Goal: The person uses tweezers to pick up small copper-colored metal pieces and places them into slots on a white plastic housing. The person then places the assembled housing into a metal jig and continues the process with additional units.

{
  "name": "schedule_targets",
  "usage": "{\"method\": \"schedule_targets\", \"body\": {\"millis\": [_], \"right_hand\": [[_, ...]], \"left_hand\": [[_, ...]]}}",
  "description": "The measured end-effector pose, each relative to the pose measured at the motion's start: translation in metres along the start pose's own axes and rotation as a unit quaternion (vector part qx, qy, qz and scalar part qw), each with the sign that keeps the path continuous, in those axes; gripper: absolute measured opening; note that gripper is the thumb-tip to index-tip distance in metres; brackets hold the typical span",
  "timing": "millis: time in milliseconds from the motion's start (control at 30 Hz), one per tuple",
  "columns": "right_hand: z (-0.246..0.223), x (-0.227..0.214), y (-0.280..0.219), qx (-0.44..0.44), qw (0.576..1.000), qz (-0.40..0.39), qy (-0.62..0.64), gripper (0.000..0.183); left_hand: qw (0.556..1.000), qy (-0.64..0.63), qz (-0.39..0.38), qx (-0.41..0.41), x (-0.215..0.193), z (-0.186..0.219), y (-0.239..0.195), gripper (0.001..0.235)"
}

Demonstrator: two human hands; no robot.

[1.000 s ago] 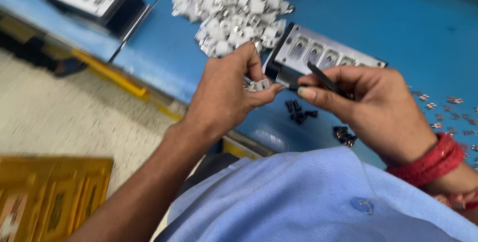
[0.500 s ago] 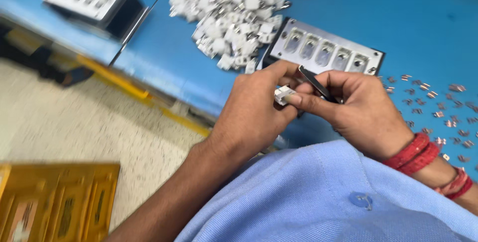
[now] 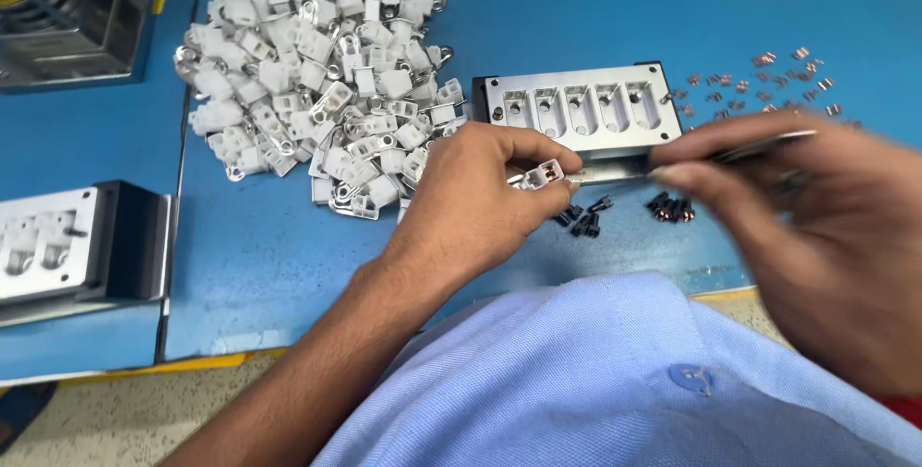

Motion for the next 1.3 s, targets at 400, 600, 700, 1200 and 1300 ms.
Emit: {"method": "schedule_targets", "body": {"millis": [400,600,700,1200,1300], "right_hand": [[-0.014,0.004,0.015,-0.113,0.992,-0.008,0.054,0.014],[0.017,-0.002,0.030,-0.261,0.954,-0.086,0.118,0.017],[0.018,-0.013,0.042,-0.329,0.930,-0.125,0.102,0.019],[0.063,-0.059,0.050,-0.200,0.972,-0.012,0.121,0.013],[0.065,-0.057,0.032,-0.096,0.988,0.026,0.115,0.014]], "left_hand": [[0.998,0.018,0.020,-0.050,0.017,0.004,0.001,0.029],[0.987,-0.037,0.083,-0.131,0.042,0.011,-0.010,0.029],[0.980,-0.055,0.097,-0.166,0.051,0.020,-0.017,0.031],[0.949,0.259,0.164,0.075,0.009,-0.016,0.048,0.043],[0.970,0.177,0.151,0.068,0.004,-0.022,0.048,0.055]]}}
Point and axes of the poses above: each hand's wrist, its own y-axis towards the middle knuckle, its own x-axis out of the palm, z = x × y, the point moved 3 cm from there along y, towards the middle knuckle, and after that the axes turned 3 degrees about z, right-handed, at the moved point
